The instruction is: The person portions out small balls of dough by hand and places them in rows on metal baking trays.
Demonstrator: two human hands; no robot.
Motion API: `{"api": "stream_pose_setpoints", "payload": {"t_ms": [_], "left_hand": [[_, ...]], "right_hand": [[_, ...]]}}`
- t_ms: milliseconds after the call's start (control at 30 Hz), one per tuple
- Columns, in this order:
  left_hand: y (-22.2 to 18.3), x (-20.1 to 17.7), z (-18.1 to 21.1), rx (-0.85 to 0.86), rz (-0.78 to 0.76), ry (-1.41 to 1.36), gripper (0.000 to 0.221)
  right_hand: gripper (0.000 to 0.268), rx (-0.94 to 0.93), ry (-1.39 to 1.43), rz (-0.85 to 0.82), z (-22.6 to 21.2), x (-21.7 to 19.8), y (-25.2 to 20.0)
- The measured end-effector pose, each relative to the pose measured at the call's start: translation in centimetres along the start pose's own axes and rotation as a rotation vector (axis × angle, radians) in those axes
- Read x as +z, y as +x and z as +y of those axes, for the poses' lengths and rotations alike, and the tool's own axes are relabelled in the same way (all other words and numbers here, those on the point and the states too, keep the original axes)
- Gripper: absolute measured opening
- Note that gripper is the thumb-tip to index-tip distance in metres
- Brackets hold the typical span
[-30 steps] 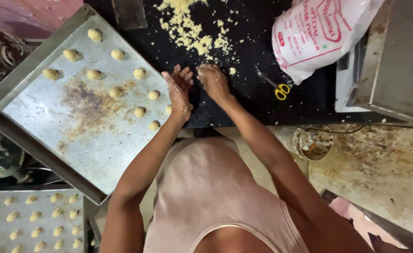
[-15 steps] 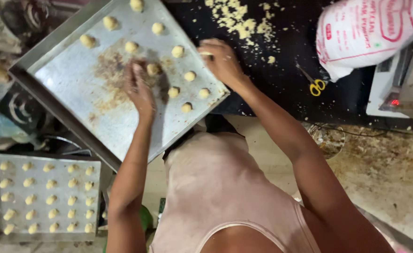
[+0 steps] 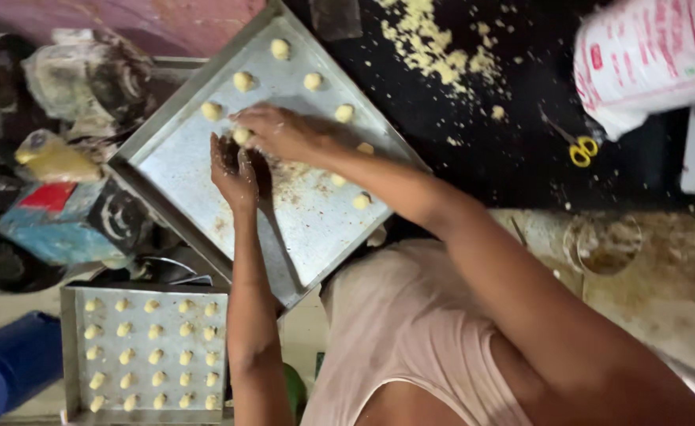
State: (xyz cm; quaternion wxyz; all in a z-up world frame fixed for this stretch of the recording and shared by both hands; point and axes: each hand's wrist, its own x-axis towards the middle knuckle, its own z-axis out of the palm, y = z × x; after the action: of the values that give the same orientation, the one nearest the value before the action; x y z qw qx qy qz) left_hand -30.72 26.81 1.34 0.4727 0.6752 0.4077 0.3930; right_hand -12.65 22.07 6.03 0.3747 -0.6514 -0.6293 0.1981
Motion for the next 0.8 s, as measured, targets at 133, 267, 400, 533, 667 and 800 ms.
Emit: {"api": "stream_pose_setpoints", "payload": {"t_ms": [133, 267, 400, 533, 667, 800], "left_hand": [[0.8, 0.9, 0.0, 0.316, -0.115, 0.493, 0.065], [1.7, 0.8, -0.1, 0.229, -0.211, 0.403, 0.049], [1.4, 0.4, 0.5, 0.254, -0.241, 0.389, 0.064], [0.7, 1.4, 3.2, 0.347, -0.266, 0.269, 0.067], [-0.3, 3.9, 7.6, 0.377, -0.243, 0.301, 0.062], [-1.3, 8.6, 12.5, 0.363, -0.306, 0.312, 0.056]], "right_hand": [[0.033, 0.047, 0.118, 0.267, 4.1, -9.7, -9.0], [0.028, 0.454, 0.020, 0.478, 8.0, -18.1, -19.8], [0.057, 0.503, -0.259, 0.477, 8.1, -21.8, -29.1], [0.111, 0.742, -0.660, 0.286, 8.9, -20.4, -32.9], [0.106, 0.644, -0.836, 0.624, 14.9, -18.6, -26.8], [0.096, 0.518, -0.478, 0.831, 22.4, -19.9, -14.7]]}}
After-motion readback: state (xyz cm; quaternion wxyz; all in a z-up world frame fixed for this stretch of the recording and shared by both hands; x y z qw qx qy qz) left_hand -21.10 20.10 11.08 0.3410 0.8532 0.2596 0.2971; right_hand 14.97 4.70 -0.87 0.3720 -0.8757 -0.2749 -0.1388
